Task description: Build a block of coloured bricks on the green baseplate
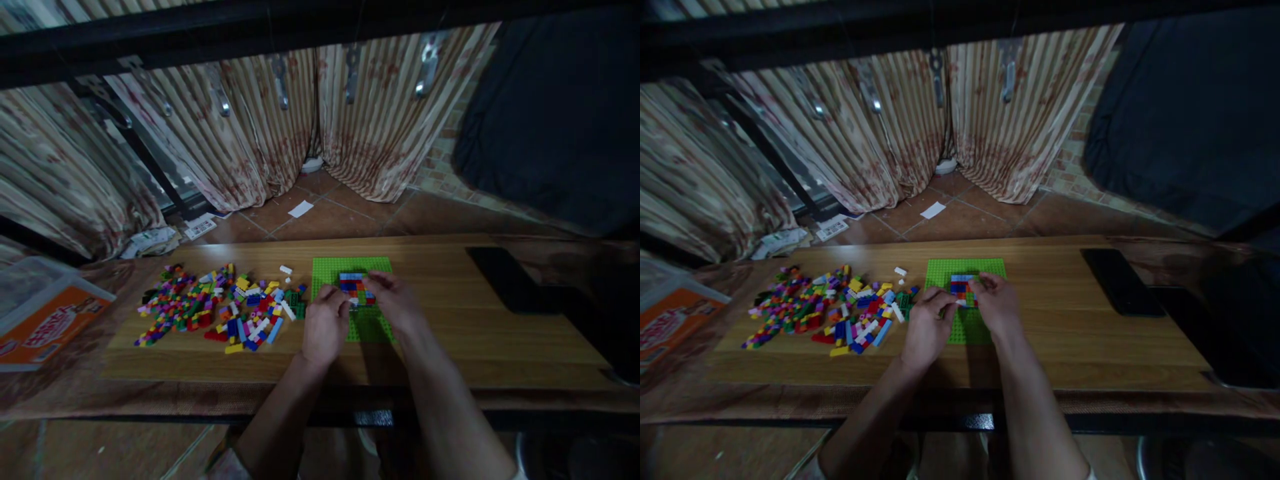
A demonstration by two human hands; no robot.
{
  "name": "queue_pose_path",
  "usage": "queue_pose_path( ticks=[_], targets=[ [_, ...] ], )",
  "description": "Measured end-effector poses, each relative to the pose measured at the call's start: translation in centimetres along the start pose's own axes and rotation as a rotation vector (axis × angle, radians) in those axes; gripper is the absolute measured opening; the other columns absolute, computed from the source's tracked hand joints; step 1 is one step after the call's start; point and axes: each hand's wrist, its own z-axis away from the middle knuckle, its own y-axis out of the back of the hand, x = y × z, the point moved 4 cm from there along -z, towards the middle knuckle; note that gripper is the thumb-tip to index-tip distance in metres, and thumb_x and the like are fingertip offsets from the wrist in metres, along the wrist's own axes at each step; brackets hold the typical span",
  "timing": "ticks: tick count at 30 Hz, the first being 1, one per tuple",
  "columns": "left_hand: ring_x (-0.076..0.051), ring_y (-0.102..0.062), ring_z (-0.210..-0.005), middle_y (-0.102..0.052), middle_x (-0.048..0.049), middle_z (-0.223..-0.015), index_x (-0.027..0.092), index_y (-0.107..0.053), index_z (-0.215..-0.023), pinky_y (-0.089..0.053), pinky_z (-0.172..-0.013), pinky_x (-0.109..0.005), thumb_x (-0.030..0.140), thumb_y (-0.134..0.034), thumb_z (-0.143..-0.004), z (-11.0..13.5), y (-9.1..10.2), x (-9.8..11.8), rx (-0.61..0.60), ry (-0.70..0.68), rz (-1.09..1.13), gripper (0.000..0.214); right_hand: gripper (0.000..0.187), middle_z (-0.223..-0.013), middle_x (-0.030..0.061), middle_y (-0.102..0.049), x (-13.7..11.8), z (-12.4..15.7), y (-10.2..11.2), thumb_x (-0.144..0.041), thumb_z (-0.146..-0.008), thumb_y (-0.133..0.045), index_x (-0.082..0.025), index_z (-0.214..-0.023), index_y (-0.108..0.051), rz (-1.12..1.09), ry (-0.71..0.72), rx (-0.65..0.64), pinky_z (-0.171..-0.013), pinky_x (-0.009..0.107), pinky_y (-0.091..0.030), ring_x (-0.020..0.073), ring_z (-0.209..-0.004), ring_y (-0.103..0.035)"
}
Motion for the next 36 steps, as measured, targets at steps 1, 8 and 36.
queue_pose_path(
  ticks=[1, 8, 36],
  targets=[
    [-0.014, -0.061, -0.084, -0.062, -0.0035, -0.090, 0.020, -0.067, -0.086, -0.049, -0.079, -0.025, 0.012, -0.054, -0.087, 0.0, 0.0, 0.0, -0.001, 0.003, 0.003, 0.015, 0.040, -0.092, 0.0079, -0.072, 0.2, -0.1, 0.0, -0.042, -0.064, -0.070, -0.018, -0.096, -0.068, 0.060, 0.025, -0.007, -0.080, 0.041, -0.051, 0.0231, -0.085, -0.066],
    [-0.014, -0.061, -0.080, -0.063, -0.0034, -0.089, 0.020, -0.067, -0.087, -0.048, -0.075, -0.025, 0.009, -0.054, -0.085, -0.2, -0.1, -0.3, -0.024, 0.053, 0.032, 0.017, 0.059, -0.106, 0.0150, -0.069, 0.5, 0.2, -0.1, -0.039, -0.061, -0.075, -0.014, -0.113, -0.063, 0.368, 0.151, -0.045, -0.088, 0.049, -0.048, 0.0296, -0.097, -0.065],
    [-0.015, -0.067, -0.077, -0.072, -0.0045, -0.084, 0.015, -0.067, -0.086, -0.053, -0.073, -0.026, 0.013, -0.066, -0.072, -1.4, -1.0, -3.2, -0.009, 0.451, 0.505, 0.015, 0.057, -0.113, 0.0158, -0.066, 0.5, 0.3, 0.1, -0.047, -0.073, -0.065, -0.015, -0.119, -0.061, 0.447, 0.293, -0.063, -0.088, 0.047, -0.048, 0.0282, -0.101, -0.063]
  ],
)
